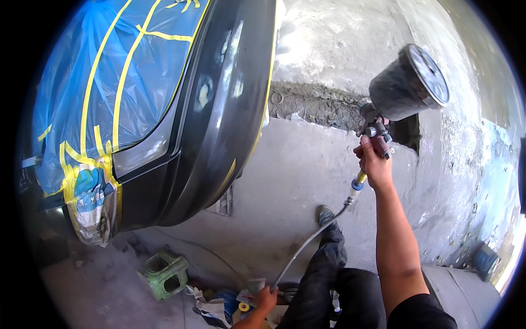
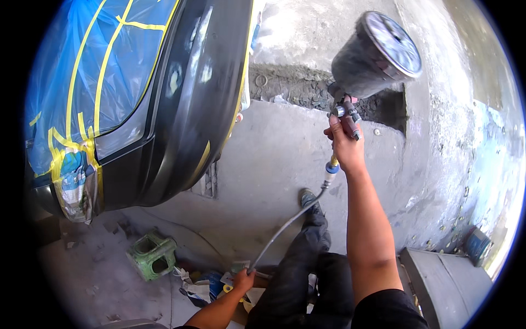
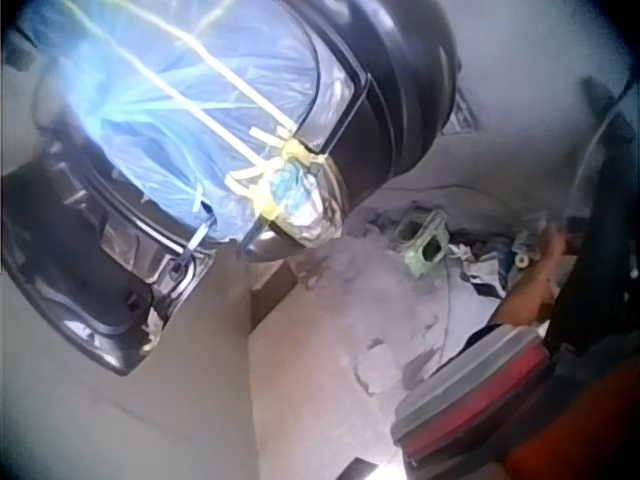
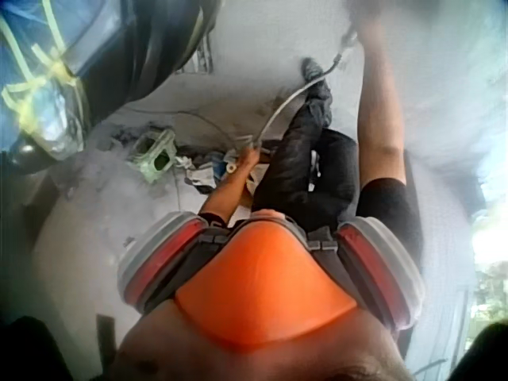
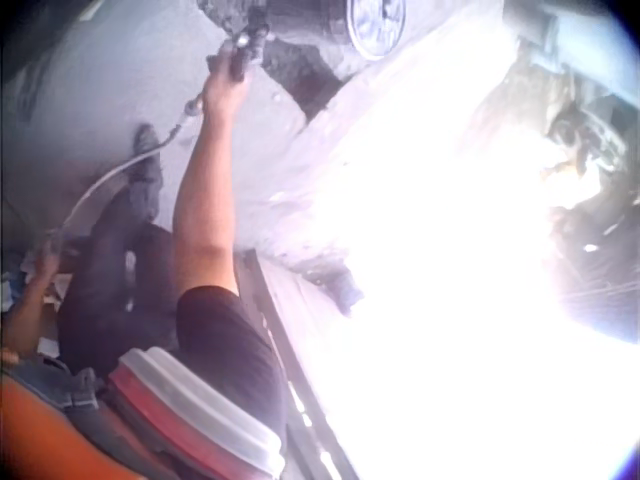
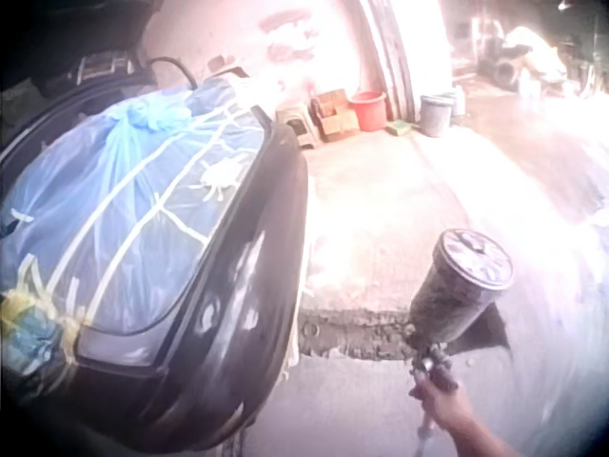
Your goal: The person paints a car using a spray gun.
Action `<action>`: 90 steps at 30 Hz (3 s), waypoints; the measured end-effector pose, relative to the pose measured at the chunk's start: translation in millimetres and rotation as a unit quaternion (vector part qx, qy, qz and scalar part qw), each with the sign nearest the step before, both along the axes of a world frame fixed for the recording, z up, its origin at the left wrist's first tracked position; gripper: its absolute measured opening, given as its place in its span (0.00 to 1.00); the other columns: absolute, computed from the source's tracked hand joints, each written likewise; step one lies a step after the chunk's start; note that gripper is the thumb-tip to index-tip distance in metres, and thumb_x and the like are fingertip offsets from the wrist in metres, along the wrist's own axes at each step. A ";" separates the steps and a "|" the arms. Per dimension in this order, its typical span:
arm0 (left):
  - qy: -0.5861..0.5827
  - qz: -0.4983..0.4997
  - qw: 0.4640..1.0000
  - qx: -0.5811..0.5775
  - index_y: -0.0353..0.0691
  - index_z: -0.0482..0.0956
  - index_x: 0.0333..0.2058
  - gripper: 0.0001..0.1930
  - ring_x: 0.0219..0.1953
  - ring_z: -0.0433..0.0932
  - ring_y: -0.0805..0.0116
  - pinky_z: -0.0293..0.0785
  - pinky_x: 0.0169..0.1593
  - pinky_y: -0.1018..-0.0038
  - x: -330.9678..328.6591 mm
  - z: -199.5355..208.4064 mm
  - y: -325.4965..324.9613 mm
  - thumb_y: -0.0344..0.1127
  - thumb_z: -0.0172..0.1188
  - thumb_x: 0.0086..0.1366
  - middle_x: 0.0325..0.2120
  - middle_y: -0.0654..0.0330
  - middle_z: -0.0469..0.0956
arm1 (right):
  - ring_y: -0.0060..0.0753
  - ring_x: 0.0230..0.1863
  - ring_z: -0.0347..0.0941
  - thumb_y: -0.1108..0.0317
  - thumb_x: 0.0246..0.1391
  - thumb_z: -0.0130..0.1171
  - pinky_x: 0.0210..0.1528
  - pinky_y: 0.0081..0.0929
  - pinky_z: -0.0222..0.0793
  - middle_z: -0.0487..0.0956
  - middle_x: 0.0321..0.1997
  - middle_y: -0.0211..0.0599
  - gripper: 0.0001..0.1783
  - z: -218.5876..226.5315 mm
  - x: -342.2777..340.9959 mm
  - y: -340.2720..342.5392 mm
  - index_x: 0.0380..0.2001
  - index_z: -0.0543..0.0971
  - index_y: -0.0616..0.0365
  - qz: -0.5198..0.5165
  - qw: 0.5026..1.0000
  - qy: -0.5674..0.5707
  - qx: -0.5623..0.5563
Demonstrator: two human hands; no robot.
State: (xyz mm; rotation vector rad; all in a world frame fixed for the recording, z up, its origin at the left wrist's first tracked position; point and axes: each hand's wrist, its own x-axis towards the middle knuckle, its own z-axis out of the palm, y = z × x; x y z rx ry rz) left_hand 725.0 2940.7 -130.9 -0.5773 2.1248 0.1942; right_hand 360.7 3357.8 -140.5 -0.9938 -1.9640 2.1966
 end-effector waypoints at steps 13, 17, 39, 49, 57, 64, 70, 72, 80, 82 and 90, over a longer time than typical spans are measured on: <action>-0.012 -0.016 0.996 -0.090 0.39 0.76 0.26 0.16 0.36 0.75 0.47 0.71 0.40 0.54 8.4 62.0 67.0 0.47 0.60 0.53 0.27 0.51 0.77 | 0.16 0.25 0.69 0.68 0.51 0.63 0.27 0.19 0.67 0.74 0.23 0.27 0.10 38.0 63.7 -2.1 0.31 0.73 0.60 0.359 0.904 -0.024 -0.230; 0.015 -0.030 0.997 -0.068 0.39 0.75 0.23 0.13 0.35 0.75 0.48 0.70 0.39 0.55 18.1 72.4 113.4 0.45 0.59 0.53 0.26 0.52 0.77 | 0.17 0.22 0.69 0.69 0.51 0.62 0.26 0.19 0.66 0.74 0.22 0.27 0.12 66.3 19.3 28.4 0.35 0.72 0.60 0.369 0.912 -0.031 -0.178; -0.028 0.311 0.930 0.194 0.40 0.70 0.52 0.26 0.45 0.75 0.53 0.69 0.47 0.58 333.6 107.0 310.5 0.51 0.52 0.61 0.40 0.44 0.77 | 0.23 0.25 0.72 0.66 0.52 0.59 0.27 0.22 0.66 0.76 0.24 0.29 0.08 83.9 126.0 -46.3 0.33 0.75 0.57 0.507 0.855 0.103 0.041; -0.102 0.345 0.922 0.143 0.40 0.74 0.40 0.22 0.41 0.76 0.49 0.70 0.43 0.56 273.6 114.3 294.4 0.54 0.51 0.60 0.33 0.46 0.77 | 0.16 0.15 0.64 0.62 0.54 0.59 0.16 0.16 0.59 0.71 0.17 0.27 0.13 188.4 53.5 -33.7 0.37 0.69 0.56 0.214 0.977 -0.012 -0.012; -0.094 0.363 0.914 0.151 0.41 0.78 0.31 0.23 0.38 0.76 0.46 0.70 0.40 0.55 265.7 112.4 284.8 0.57 0.50 0.59 0.28 0.47 0.78 | 0.16 0.14 0.63 0.57 0.58 0.53 0.14 0.17 0.57 0.70 0.16 0.28 0.11 207.8 21.5 -7.0 0.34 0.72 0.53 0.163 0.983 0.052 0.071; -0.099 0.238 0.953 0.155 0.38 0.80 0.29 0.25 0.35 0.77 0.45 0.70 0.39 0.55 254.3 142.3 275.9 0.57 0.51 0.59 0.25 0.46 0.78 | 0.23 0.25 0.74 0.73 0.48 0.62 0.29 0.22 0.70 0.77 0.29 0.36 0.15 223.4 81.8 -53.6 0.39 0.71 0.60 0.461 0.883 0.085 -0.006; 0.032 0.297 0.953 0.047 0.37 0.79 0.28 0.23 0.29 0.77 0.44 0.71 0.33 0.56 253.4 143.6 272.3 0.55 0.56 0.58 0.21 0.47 0.78 | 0.20 0.20 0.71 0.65 0.54 0.60 0.23 0.20 0.66 0.74 0.19 0.30 0.11 272.7 35.7 -56.6 0.30 0.71 0.60 0.442 0.894 0.066 -0.025; -0.007 0.339 0.940 0.035 0.38 0.80 0.29 0.23 0.32 0.78 0.46 0.71 0.36 0.56 245.0 137.3 274.5 0.57 0.56 0.57 0.24 0.49 0.79 | 0.19 0.13 0.66 0.58 0.56 0.58 0.15 0.19 0.61 0.73 0.15 0.30 0.15 285.3 5.6 -33.7 0.25 0.71 0.59 0.376 0.926 0.036 -0.018; -0.117 0.341 0.932 -0.045 0.38 0.81 0.34 0.29 0.42 0.78 0.50 0.73 0.46 0.60 214.3 103.6 310.2 0.62 0.58 0.51 0.34 0.47 0.80 | 0.16 0.16 0.65 0.59 0.58 0.54 0.17 0.17 0.59 0.74 0.19 0.30 0.12 304.3 -64.3 49.4 0.36 0.70 0.56 0.241 0.970 0.002 0.045; -0.125 0.351 0.926 -0.058 0.36 0.81 0.35 0.30 0.42 0.77 0.50 0.73 0.46 0.60 199.6 102.1 318.4 0.62 0.57 0.51 0.34 0.46 0.79 | 0.16 0.16 0.65 0.59 0.58 0.54 0.17 0.17 0.59 0.74 0.19 0.30 0.12 294.6 -68.9 45.3 0.37 0.71 0.56 0.253 0.967 -0.015 0.023; -0.191 0.303 0.933 0.031 0.35 0.78 0.38 0.31 0.41 0.77 0.49 0.73 0.44 0.59 197.0 112.1 297.8 0.62 0.54 0.56 0.36 0.46 0.79 | 0.23 0.17 0.69 0.55 0.57 0.55 0.16 0.20 0.63 0.74 0.20 0.33 0.16 302.9 -64.0 -62.3 0.31 0.73 0.59 0.410 0.906 -0.033 -0.102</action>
